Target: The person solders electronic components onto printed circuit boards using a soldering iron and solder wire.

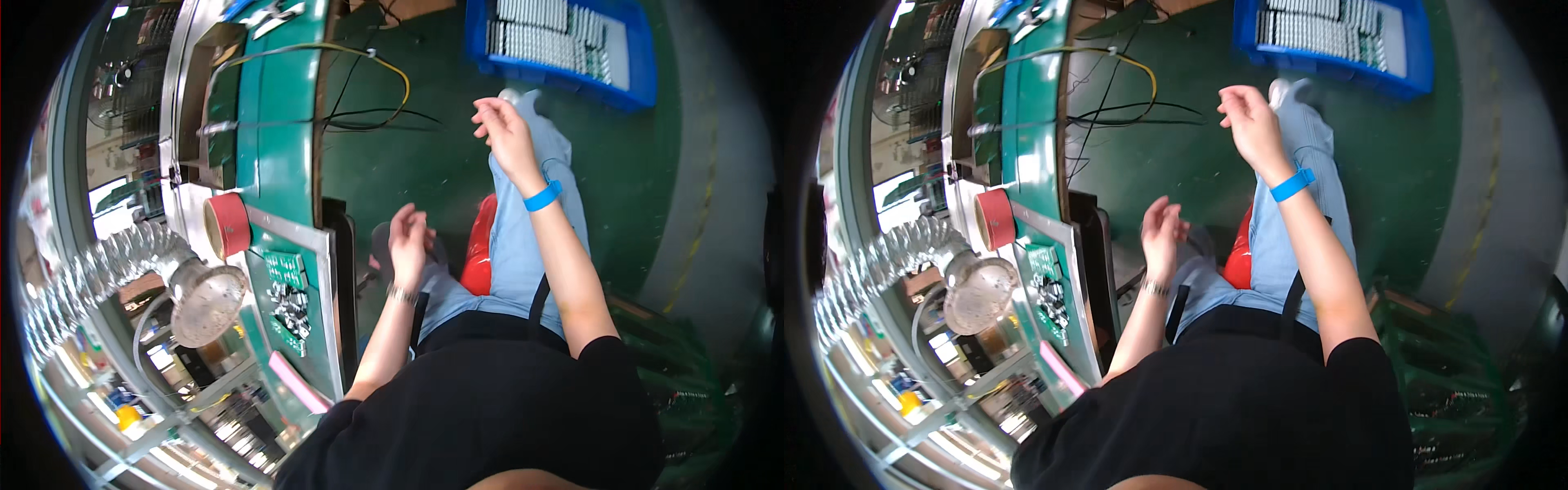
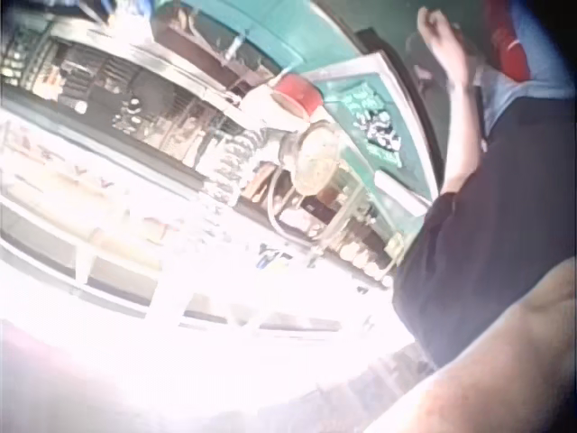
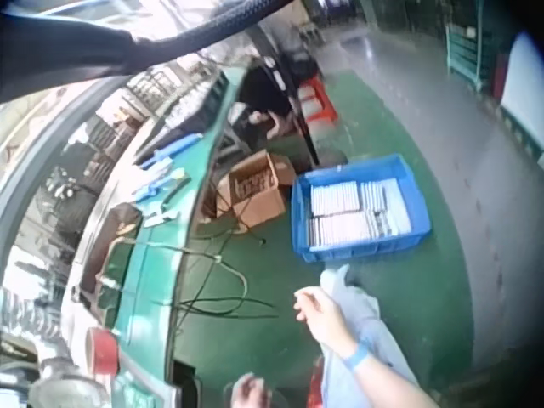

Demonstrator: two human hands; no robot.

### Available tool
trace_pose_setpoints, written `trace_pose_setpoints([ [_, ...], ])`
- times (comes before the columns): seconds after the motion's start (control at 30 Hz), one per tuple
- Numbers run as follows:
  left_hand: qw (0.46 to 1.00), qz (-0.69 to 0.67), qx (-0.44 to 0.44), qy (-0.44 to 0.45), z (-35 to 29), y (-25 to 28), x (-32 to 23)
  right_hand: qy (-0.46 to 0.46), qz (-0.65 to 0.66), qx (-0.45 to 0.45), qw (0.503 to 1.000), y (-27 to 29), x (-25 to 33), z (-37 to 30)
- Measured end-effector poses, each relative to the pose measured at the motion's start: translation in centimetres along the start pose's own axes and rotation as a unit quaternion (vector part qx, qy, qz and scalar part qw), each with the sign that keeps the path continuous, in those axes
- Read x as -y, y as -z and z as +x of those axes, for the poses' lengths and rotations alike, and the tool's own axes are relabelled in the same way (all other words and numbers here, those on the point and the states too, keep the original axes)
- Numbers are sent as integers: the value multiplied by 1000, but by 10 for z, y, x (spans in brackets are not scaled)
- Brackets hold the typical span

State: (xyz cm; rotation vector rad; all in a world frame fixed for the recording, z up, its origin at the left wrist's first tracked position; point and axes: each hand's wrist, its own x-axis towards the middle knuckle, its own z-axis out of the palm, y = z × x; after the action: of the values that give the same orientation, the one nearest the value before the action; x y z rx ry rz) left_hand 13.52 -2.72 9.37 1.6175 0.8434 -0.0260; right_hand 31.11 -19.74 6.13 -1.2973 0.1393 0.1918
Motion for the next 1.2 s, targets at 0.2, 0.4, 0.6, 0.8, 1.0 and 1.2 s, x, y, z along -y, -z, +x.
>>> trace_pose_setpoints([
  [0.2, 934, -200, -228, 190, 177, 17, 98, -58, 38, -28, 997, 14, -15, 33],
  [0.4, 877, -232, -359, 219, 282, 49, 97, -143, 45, -24, 988, 37, -5, 39],
  [0.6, 902, -44, -428, 32, 333, 65, 31, -101, -34, 49, 993, 45, 8, 41],
  [0.8, 878, 108, -455, -102, 396, 106, 10, -86, -82, 150, 982, 50, 9, 45],
  [1.0, 690, 447, -547, -159, 464, 187, -12, -96, -98, 160, 978, 50, 8, 47],
  [1.2, 592, 562, -528, -236, 519, 260, -64, -126, -37, 132, 983, 53, 3, 28],
])
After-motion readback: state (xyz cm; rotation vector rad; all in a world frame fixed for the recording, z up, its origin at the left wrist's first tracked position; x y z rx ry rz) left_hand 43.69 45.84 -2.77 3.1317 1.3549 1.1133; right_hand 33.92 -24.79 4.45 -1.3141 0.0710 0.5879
